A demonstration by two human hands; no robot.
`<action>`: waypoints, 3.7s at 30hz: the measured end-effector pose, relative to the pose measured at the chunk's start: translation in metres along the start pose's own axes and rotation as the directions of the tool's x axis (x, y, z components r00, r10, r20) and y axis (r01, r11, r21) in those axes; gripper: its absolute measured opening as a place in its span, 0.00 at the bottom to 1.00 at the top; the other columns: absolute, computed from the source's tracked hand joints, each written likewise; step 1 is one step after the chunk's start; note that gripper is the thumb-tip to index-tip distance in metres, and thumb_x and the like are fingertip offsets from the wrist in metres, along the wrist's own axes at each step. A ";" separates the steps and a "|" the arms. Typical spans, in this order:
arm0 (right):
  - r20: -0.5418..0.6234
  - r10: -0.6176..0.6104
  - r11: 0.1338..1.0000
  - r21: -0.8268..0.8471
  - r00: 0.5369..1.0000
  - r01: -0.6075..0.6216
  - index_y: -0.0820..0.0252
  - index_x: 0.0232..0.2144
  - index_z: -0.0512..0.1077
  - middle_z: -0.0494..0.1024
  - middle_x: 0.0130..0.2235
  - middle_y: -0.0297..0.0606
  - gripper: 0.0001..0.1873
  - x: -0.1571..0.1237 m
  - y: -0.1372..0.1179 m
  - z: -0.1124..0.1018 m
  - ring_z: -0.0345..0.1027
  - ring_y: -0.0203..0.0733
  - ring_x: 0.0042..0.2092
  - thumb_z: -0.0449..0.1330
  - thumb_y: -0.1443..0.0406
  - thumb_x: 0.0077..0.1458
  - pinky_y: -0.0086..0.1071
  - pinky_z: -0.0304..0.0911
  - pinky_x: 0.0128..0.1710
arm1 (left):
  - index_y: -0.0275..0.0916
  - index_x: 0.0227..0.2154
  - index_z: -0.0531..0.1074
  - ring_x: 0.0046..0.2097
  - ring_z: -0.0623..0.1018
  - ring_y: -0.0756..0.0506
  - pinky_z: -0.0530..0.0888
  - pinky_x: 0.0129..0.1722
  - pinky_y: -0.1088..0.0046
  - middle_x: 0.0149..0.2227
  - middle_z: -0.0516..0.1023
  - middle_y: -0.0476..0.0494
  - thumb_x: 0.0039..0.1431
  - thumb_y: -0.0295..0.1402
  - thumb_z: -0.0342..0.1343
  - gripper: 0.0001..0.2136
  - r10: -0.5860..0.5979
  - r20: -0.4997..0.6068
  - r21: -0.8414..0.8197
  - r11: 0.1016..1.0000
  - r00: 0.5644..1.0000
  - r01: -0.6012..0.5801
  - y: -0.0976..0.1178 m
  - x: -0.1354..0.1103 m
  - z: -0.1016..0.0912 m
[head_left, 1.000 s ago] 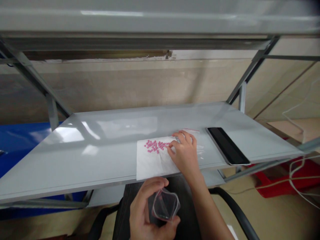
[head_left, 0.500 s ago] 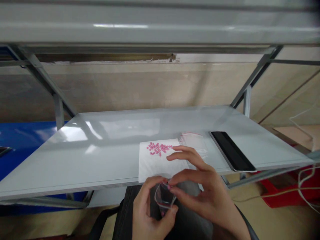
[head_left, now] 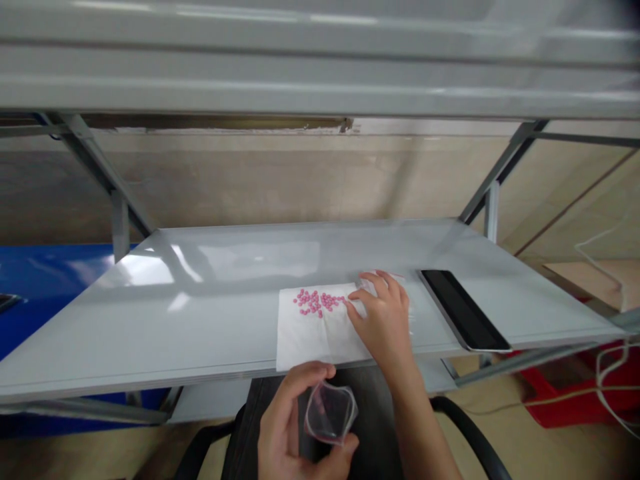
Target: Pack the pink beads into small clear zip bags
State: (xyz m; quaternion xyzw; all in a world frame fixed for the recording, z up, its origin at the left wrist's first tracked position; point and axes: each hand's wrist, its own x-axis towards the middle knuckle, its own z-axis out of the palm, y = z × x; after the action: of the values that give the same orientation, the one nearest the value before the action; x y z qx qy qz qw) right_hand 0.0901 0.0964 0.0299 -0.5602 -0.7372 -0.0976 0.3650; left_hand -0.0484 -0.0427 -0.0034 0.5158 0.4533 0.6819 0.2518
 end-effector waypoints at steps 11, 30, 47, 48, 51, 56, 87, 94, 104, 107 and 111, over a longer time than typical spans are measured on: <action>0.055 0.002 0.994 -0.110 0.998 0.004 0.58 0.26 0.80 0.80 0.52 0.44 0.08 -0.001 -0.007 0.013 0.63 0.62 0.61 0.64 0.70 0.56 0.64 0.46 0.63 | 0.37 0.46 0.75 0.42 0.84 0.42 0.83 0.45 0.69 0.39 0.83 0.40 0.57 0.40 0.67 0.18 0.319 0.046 0.004 0.948 0.947 -0.320 0.018 0.023 -0.003; -0.013 -0.161 0.835 0.532 0.987 0.143 0.55 0.32 0.79 0.76 0.53 0.43 0.04 -0.008 -0.022 -0.060 0.62 0.56 0.63 0.65 0.69 0.57 0.55 0.56 0.64 | 0.41 0.48 0.74 0.44 0.82 0.42 0.81 0.47 0.66 0.41 0.82 0.42 0.55 0.37 0.67 0.18 0.216 0.060 0.066 0.973 0.975 -0.220 0.013 0.014 -0.006; 0.393 -0.216 0.684 0.714 0.894 -0.149 0.54 0.34 0.77 0.64 0.65 0.39 0.12 -0.047 -0.052 -0.092 0.62 0.52 0.64 0.68 0.74 0.48 0.40 0.65 0.59 | 0.44 0.49 0.73 0.45 0.82 0.41 0.82 0.41 0.69 0.44 0.81 0.44 0.51 0.31 0.68 0.21 -0.016 0.006 0.226 0.974 1.000 0.015 0.006 0.005 -0.009; 0.412 -0.199 0.685 0.708 0.889 -0.175 0.55 0.32 0.77 0.66 0.63 0.39 0.11 -0.048 -0.054 -0.089 0.64 0.51 0.63 0.66 0.76 0.47 0.40 0.66 0.58 | 0.44 0.50 0.73 0.45 0.82 0.40 0.81 0.42 0.68 0.46 0.80 0.43 0.50 0.31 0.69 0.23 -0.028 -0.021 0.250 0.968 0.999 0.032 0.005 0.004 -0.008; 0.436 -0.131 0.638 0.724 0.890 -0.261 0.57 0.28 0.75 0.72 0.56 0.41 0.11 -0.046 -0.055 -0.081 0.68 0.49 0.59 0.62 0.77 0.47 0.40 0.65 0.57 | 0.45 0.58 0.67 0.47 0.80 0.40 0.79 0.46 0.65 0.50 0.76 0.40 0.48 0.34 0.70 0.33 -0.127 -0.086 0.231 0.962 0.988 0.143 0.006 0.004 -0.006; 0.413 0.017 0.408 0.829 0.911 -0.384 0.57 0.29 0.74 0.74 0.47 0.43 0.06 -0.041 -0.046 -0.074 0.68 0.47 0.55 0.61 0.73 0.52 0.34 0.70 0.44 | 0.43 0.62 0.62 0.35 0.77 0.46 0.77 0.38 0.69 0.38 0.75 0.45 0.55 0.49 0.65 0.35 -0.343 0.188 -0.254 0.888 0.920 0.383 0.015 0.014 -0.011; 0.453 -0.104 0.505 0.791 0.886 -0.345 0.54 0.39 0.73 0.73 0.33 0.30 0.18 -0.052 -0.044 -0.071 0.68 0.39 0.36 0.58 0.77 0.47 0.32 0.63 0.37 | 0.40 0.29 0.77 0.25 0.70 0.51 0.67 0.25 0.78 0.23 0.65 0.53 0.62 0.26 0.59 0.07 0.083 0.239 0.273 0.950 0.967 -0.149 0.020 0.024 -0.022; 0.433 -0.055 0.498 0.793 0.900 -0.352 0.55 0.33 0.74 0.73 0.32 0.31 0.14 -0.052 -0.047 -0.070 0.66 0.39 0.36 0.58 0.77 0.46 0.33 0.61 0.37 | 0.41 0.29 0.77 0.24 0.70 0.51 0.68 0.25 0.78 0.22 0.69 0.53 0.61 0.27 0.60 0.06 0.119 0.224 0.326 0.926 0.967 -0.189 0.024 0.027 -0.022; 0.454 0.060 0.285 0.846 0.889 -0.451 0.56 0.30 0.73 0.75 0.29 0.31 0.07 -0.053 -0.048 -0.051 0.68 0.38 0.33 0.63 0.72 0.48 0.31 0.62 0.35 | 0.41 0.30 0.78 0.24 0.71 0.50 0.69 0.26 0.77 0.22 0.68 0.53 0.62 0.29 0.59 0.05 0.126 0.124 0.310 0.937 0.984 -0.159 0.017 0.028 -0.029; 0.454 0.041 0.236 0.861 0.890 -0.450 0.57 0.30 0.73 0.76 0.29 0.32 0.05 -0.047 -0.053 -0.045 0.70 0.39 0.33 0.65 0.70 0.50 0.30 0.65 0.35 | 0.42 0.29 0.77 0.25 0.70 0.50 0.68 0.27 0.77 0.22 0.67 0.52 0.63 0.32 0.59 0.06 0.108 -0.017 0.285 0.953 0.994 -0.099 0.017 0.031 -0.033; 0.425 0.034 0.200 0.884 0.905 -0.423 0.57 0.26 0.72 0.75 0.26 0.32 0.07 -0.030 -0.070 -0.032 0.69 0.39 0.30 0.68 0.67 0.49 0.30 0.65 0.31 | 0.40 0.27 0.77 0.27 0.72 0.49 0.69 0.29 0.77 0.23 0.69 0.52 0.63 0.33 0.59 0.09 0.113 -0.049 0.347 0.934 0.992 -0.089 0.022 0.046 -0.054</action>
State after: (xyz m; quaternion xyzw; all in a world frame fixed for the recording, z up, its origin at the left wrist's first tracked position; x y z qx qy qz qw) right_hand 0.0445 0.0317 0.0520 -0.3271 -0.5925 0.5224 0.5188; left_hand -0.1116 -0.0350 0.0346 0.5510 0.5467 0.6214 0.1067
